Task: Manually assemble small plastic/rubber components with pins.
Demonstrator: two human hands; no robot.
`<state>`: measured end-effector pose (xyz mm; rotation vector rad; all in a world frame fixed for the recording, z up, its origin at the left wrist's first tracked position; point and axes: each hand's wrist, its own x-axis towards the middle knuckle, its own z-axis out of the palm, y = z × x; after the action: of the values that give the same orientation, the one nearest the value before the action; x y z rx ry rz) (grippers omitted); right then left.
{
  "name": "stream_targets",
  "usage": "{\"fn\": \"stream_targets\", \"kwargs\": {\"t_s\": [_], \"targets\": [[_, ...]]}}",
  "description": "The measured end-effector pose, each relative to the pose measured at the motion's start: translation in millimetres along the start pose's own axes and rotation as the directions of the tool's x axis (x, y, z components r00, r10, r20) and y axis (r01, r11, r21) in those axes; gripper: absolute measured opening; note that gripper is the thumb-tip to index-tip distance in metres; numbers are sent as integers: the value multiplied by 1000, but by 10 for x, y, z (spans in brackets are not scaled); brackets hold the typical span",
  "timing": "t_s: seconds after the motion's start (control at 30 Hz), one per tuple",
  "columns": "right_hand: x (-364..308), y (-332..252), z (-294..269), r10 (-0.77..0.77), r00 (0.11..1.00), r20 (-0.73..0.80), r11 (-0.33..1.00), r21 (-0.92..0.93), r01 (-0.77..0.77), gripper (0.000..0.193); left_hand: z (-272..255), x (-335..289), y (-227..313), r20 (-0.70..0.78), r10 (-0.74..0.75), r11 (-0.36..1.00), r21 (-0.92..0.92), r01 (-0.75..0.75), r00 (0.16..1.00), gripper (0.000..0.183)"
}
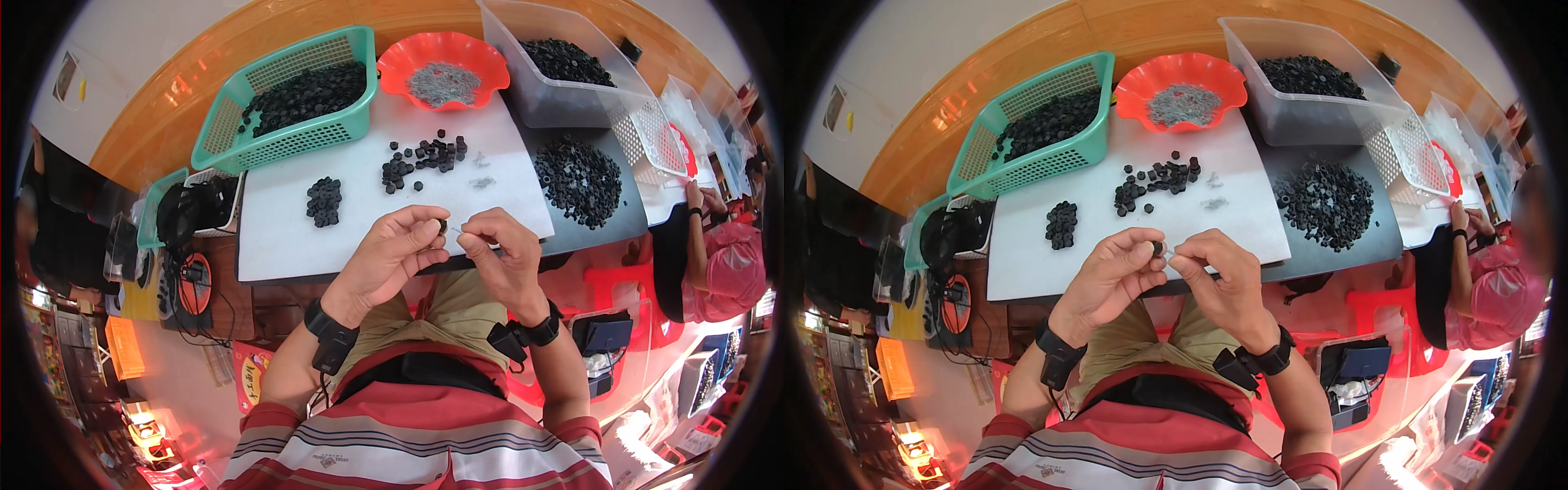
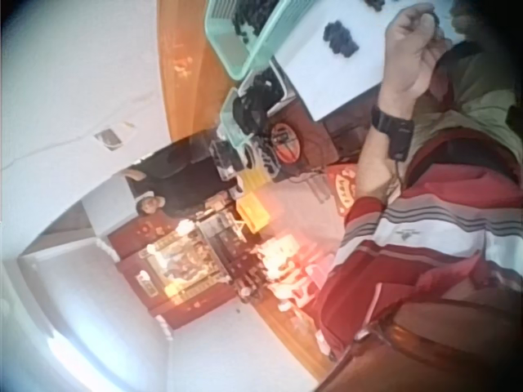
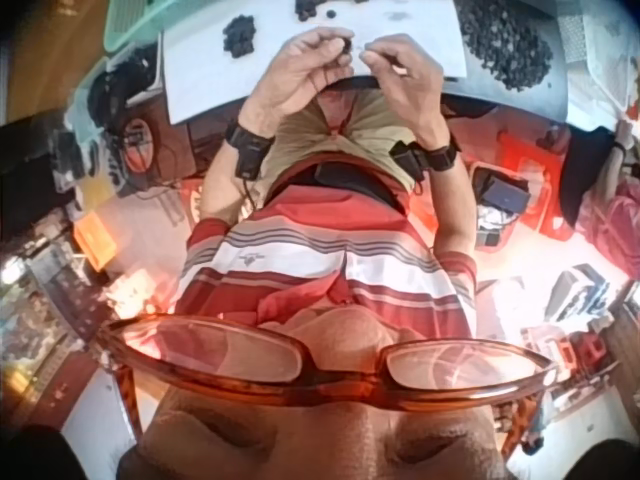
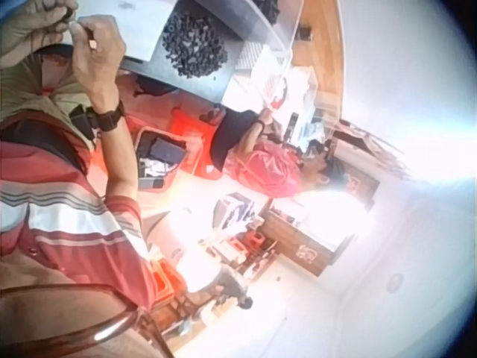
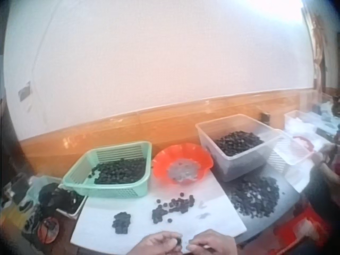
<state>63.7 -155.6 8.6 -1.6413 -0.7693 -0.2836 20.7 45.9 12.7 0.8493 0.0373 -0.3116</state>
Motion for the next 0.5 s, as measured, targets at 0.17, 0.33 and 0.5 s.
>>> {"fn": "stream_targets", "kwargs": {"t_s": [0.17, 0.33, 0.5], "targets": [[-21, -9, 27, -26, 1000, -2, 1000, 0, 26, 12, 28, -11, -51, 17, -45, 997, -56, 46, 999, 28], [-41, -11, 11, -59, 998, 19, 995, -80, 60, 12, 12, -17, -96, 41, -30, 996, -86, 34, 999, 27], [-71, -10, 6, -70, 997, 29, 991, -114, 73, 12, -8, -12, -146, 20, -48, 996, -72, 49, 999, 28]]}}
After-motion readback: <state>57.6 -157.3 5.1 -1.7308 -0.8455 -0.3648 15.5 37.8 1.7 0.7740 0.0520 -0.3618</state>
